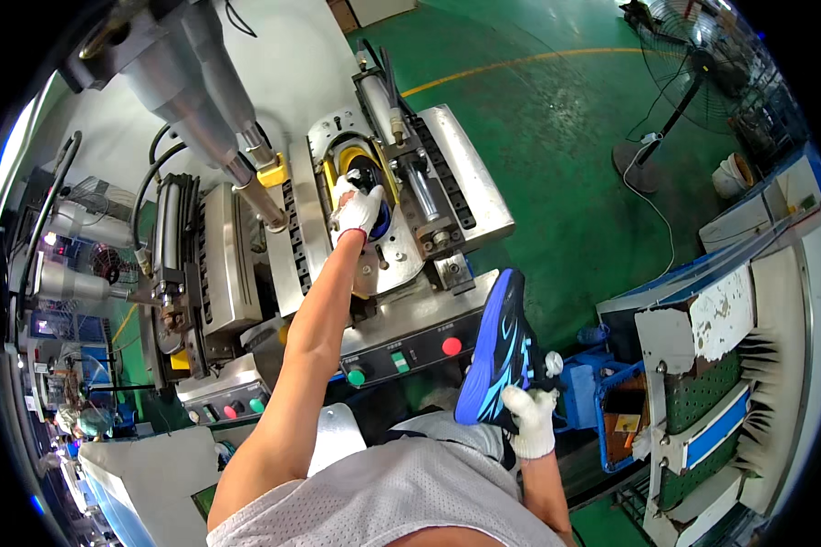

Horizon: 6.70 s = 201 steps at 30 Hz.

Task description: The person repeatedly picks up blue and black sneakers from a conveyor belt, places them into a shoe assembly machine, and removes them after processing. The person handles the shoes one at a time, placing them into the machine's mold and then moving the finished shoes to a collection area.

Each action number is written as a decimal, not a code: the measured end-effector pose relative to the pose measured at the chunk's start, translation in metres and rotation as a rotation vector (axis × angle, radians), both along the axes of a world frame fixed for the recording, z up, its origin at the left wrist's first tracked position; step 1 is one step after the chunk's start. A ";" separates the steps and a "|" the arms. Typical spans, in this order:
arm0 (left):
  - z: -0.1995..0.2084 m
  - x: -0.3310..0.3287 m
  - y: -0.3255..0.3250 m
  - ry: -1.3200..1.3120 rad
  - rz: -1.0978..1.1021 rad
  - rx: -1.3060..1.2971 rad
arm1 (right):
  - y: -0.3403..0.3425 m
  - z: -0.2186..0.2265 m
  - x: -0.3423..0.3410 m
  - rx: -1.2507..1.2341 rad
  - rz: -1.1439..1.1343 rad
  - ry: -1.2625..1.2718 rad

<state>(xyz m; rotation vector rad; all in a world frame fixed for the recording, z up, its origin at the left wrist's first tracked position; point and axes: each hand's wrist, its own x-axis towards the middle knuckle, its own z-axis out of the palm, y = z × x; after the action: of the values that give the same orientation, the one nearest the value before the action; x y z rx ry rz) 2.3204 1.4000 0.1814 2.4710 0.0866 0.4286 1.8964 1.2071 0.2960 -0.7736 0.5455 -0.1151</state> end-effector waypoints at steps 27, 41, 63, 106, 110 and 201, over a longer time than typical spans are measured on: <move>0.080 -0.502 0.220 0.424 0.332 -0.302 | 0.110 -0.140 0.493 -1.919 0.485 0.064; -0.103 -0.701 0.244 0.442 1.382 -0.175 | 0.160 -0.069 0.358 -2.075 0.318 -0.762; -0.114 -0.897 0.763 0.625 1.252 0.009 | 0.175 -0.161 -0.019 -2.497 1.442 -0.250; -0.107 -0.766 0.386 0.473 1.335 -0.326 | 0.289 -0.020 0.079 0.399 1.440 -0.186; -0.120 -0.813 0.407 0.591 1.402 -0.308 | 0.305 -0.018 0.058 0.427 1.345 -0.224; 0.152 -0.396 0.381 -0.177 0.120 -0.557 | 0.295 0.048 0.063 -0.002 1.115 0.146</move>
<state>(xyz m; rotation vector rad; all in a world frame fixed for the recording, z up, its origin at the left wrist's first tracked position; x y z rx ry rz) 1.9240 1.7810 0.3334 1.8801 0.2472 0.5836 1.9592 1.5024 0.3438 -0.9967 0.1890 0.9749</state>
